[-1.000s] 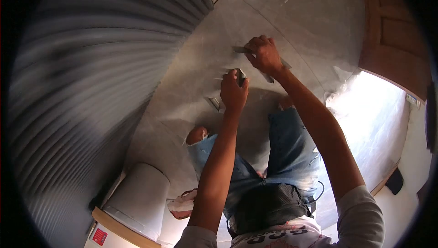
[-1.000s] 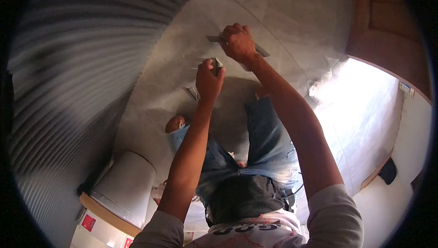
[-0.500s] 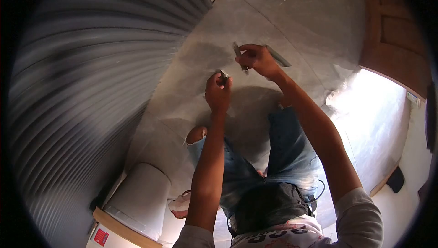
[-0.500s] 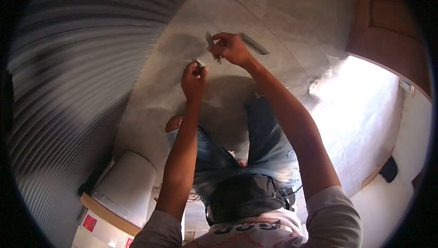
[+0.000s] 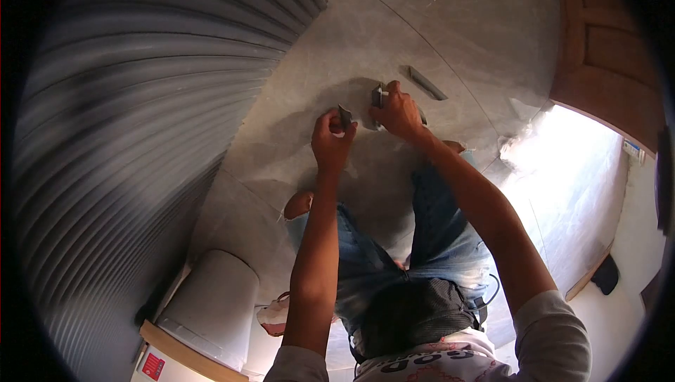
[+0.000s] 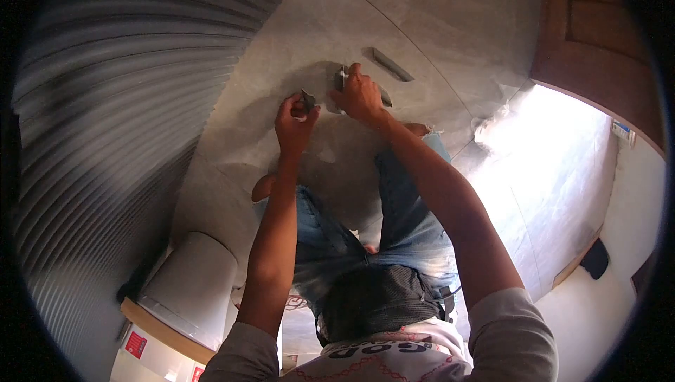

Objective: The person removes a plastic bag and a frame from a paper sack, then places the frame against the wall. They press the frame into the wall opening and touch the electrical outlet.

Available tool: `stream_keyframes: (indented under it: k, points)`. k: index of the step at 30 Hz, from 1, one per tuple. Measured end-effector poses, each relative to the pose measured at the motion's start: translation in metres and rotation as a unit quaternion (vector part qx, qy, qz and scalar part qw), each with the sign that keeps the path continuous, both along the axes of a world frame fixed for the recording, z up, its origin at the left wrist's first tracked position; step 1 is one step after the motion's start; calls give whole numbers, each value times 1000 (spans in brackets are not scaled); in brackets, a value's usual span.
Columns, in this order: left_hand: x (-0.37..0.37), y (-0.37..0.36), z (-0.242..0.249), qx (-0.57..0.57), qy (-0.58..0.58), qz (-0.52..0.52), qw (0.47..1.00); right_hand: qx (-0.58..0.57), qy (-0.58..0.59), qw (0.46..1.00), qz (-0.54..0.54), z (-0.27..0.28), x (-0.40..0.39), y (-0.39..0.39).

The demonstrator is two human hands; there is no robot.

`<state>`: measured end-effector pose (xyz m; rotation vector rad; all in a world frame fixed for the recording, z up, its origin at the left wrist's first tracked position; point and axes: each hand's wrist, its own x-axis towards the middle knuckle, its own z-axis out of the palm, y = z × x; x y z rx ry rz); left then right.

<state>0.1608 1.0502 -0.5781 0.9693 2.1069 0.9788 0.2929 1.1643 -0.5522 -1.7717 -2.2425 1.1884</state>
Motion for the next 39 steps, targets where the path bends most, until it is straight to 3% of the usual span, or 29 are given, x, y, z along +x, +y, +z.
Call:
stream_keyframes:
  k: [2, 3, 4, 5, 6, 8, 12, 15, 20, 39]
  points:
    - [-3, -2, -1, 16, -25, -6, 1000, -109, -109, 988, -25, 18, -6, 1]
    - [-4, -5, -2, 32, -51, -11, 998, -111, -108, 988, -24, 15, -2, -2]
    - [-6, -6, -3, 30, -50, -10, 998, 34, -97, 989, 111, 13, 6, -3]
    - [-7, -7, -4, 19, -65, -5, 998, 178, -82, 951, 241, 11, 13, -4]
    - [-7, -7, -4, 7, -81, 0, 997, 177, -82, 951, 241, 8, 16, -4]
    - [-7, -4, -2, 6, -79, 0, 997, 259, -66, 883, 387, 1, 21, -1]
    - [-8, -1, -3, -13, -84, 15, 996, 225, -42, 882, 412, -4, 23, -5]
    - [-8, 1, 2, -42, -38, 0, 998, 222, -100, 876, 415, -8, 22, -15]
    - [-13, 3, -2, -47, -42, -23, 998, 226, -78, 909, 340, -14, 22, -25]
    - [-12, 1, -6, -65, -32, -32, 997, 186, -43, 925, 328, -14, 19, -25]
